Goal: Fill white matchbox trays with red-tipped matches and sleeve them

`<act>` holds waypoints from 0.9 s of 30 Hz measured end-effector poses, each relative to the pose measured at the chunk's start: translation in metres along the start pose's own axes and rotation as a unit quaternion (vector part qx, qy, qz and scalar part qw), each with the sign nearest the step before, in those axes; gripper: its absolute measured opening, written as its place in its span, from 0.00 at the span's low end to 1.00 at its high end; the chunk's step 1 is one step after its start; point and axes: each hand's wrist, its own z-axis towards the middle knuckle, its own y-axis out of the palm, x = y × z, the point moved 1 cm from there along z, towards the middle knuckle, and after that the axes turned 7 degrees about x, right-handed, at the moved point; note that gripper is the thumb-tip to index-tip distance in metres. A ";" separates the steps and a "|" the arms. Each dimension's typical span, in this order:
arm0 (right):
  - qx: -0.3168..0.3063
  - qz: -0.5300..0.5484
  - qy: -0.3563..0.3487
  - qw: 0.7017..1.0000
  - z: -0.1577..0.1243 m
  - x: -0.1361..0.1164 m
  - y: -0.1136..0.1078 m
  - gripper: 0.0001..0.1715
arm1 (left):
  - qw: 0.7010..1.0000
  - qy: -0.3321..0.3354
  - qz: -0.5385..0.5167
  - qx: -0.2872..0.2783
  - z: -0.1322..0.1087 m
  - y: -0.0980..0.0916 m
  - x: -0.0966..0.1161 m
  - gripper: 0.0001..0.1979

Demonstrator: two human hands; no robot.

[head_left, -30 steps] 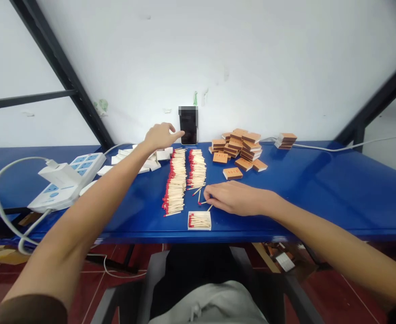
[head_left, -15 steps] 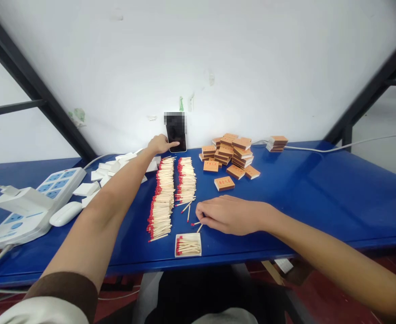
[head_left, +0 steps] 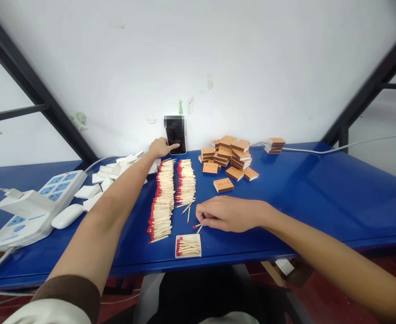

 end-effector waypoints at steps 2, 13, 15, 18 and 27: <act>0.000 -0.004 0.000 1.000 0.001 0.000 0.001 0.08 | 1.000 0.000 -0.001 -0.005 -0.001 0.000 0.001 0.30; -0.003 -0.012 0.002 1.000 0.001 0.000 0.002 0.07 | 0.998 -0.009 -0.039 -0.055 -0.003 0.001 0.005 0.17; -0.003 -0.010 0.000 1.000 0.001 0.001 0.003 0.07 | 0.998 -0.013 -0.038 -0.057 -0.002 0.002 0.005 0.16; 0.000 -0.009 -0.004 1.000 0.001 0.001 0.003 0.07 | 0.998 -0.019 -0.036 -0.055 -0.001 0.003 0.005 0.16; 0.004 -0.014 -0.005 1.000 0.000 0.001 0.005 0.07 | 0.998 -0.055 -0.039 0.003 -0.009 -0.002 0.015 0.29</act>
